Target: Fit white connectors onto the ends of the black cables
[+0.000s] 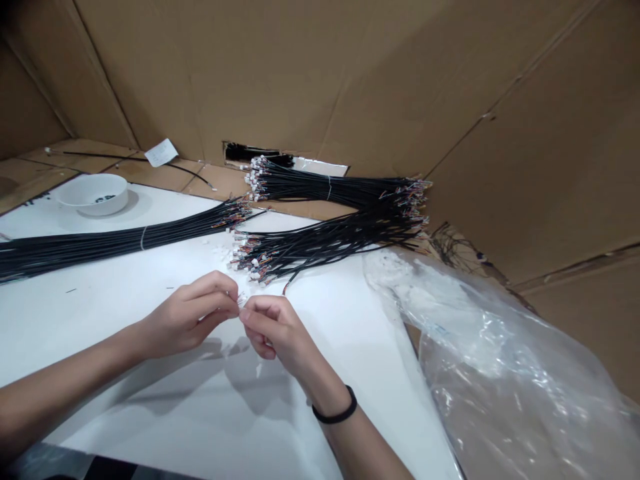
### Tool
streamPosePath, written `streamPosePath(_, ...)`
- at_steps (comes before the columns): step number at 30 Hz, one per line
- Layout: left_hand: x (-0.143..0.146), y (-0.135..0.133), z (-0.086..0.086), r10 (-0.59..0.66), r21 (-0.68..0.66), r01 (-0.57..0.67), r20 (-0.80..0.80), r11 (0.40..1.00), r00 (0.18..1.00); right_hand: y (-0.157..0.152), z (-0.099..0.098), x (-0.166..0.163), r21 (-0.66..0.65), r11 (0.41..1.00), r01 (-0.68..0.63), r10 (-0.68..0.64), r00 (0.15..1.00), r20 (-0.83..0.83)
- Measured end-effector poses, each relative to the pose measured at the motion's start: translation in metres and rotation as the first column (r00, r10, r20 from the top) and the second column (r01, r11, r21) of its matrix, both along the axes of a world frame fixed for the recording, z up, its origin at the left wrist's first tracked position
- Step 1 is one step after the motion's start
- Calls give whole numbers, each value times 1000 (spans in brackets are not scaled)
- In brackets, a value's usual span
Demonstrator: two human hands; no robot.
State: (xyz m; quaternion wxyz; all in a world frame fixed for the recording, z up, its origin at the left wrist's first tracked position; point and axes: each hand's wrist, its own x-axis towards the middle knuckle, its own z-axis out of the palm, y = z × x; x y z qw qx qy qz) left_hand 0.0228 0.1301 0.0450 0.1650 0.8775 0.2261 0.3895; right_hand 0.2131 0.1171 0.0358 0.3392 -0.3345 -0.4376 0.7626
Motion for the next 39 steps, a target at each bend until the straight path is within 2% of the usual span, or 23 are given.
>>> streamPosePath(5, 0, 1, 2, -73, -58, 78, 83, 995, 994, -1, 2, 1, -57, 998, -30, 30, 1000, -7)
streamPosePath(10, 2, 1, 6, -19, -116, 39, 170, 993, 985, 0, 4, -2, -29, 999, 13, -13, 1000, 19)
streamPosePath(13, 3, -1, 7, 39, -284, 24, 214, 958, 976, 0, 5, -4, 53, 996, 68, -72, 996, 60)
streamPosePath(16, 4, 0, 6, 102, -522, 59, 274, 851, 956, -3, 7, -4, 191, 967, 170, -196, 972, 130)
streamPosePath(18, 5, 1, 6, 129, -631, 121, 336, 767, 933, -5, 9, -2, 404, 889, 216, -327, 917, 230)
streamPosePath(19, 5, 1, 6, 141, -664, 150, 364, 733, 921, -6, 10, -1, 535, 820, 200, -397, 874, 281)
streamPosePath(21, 6, 2, 6, 149, -707, 205, 405, 677, 902, -8, 11, 1, 762, 641, 93, -516, 787, 338)
streamPosePath(22, 6, 3, 6, 150, -722, 226, 417, 654, 897, -8, 11, 1, 831, 556, 30, -553, 760, 342)
streamPosePath(24, 7, 3, 5, 147, -745, 255, 427, 616, 892, -7, 10, 3, 906, 413, -90, -590, 731, 342)
streamPosePath(25, 7, 3, 5, 145, -754, 263, 427, 602, 893, -7, 9, 4, 922, 361, -137, -595, 728, 341)
streamPosePath(27, 7, 3, 5, 145, -766, 266, 421, 585, 895, -6, 8, 5, 932, 304, -197, -595, 725, 347)
streamPosePath(28, 8, 3, 5, 146, -770, 264, 418, 581, 896, -6, 7, 5, 930, 301, -209, -592, 724, 355)
streamPosePath(29, 8, 2, 5, 148, -770, 262, 417, 582, 897, -6, 8, 4, 925, 315, -212, -583, 726, 365)
streamPosePath(31, 8, 1, 6, 147, -760, 256, 417, 597, 897, -6, 9, 2, 902, 394, -178, -547, 743, 386)
streamPosePath(34, 8, -1, 5, 128, -721, 223, 397, 657, 909, -8, 11, -2, 804, 593, -47, -454, 805, 382)
streamPosePath(37, 8, -3, 4, 108, -613, 134, 341, 779, 934, -9, 11, -6, 586, 803, 106, -349, 882, 318)
streamPosePath(39, 7, -4, 2, 98, -464, 51, 291, 884, 952, -9, 9, -8, 396, 904, 161, -270, 933, 237)
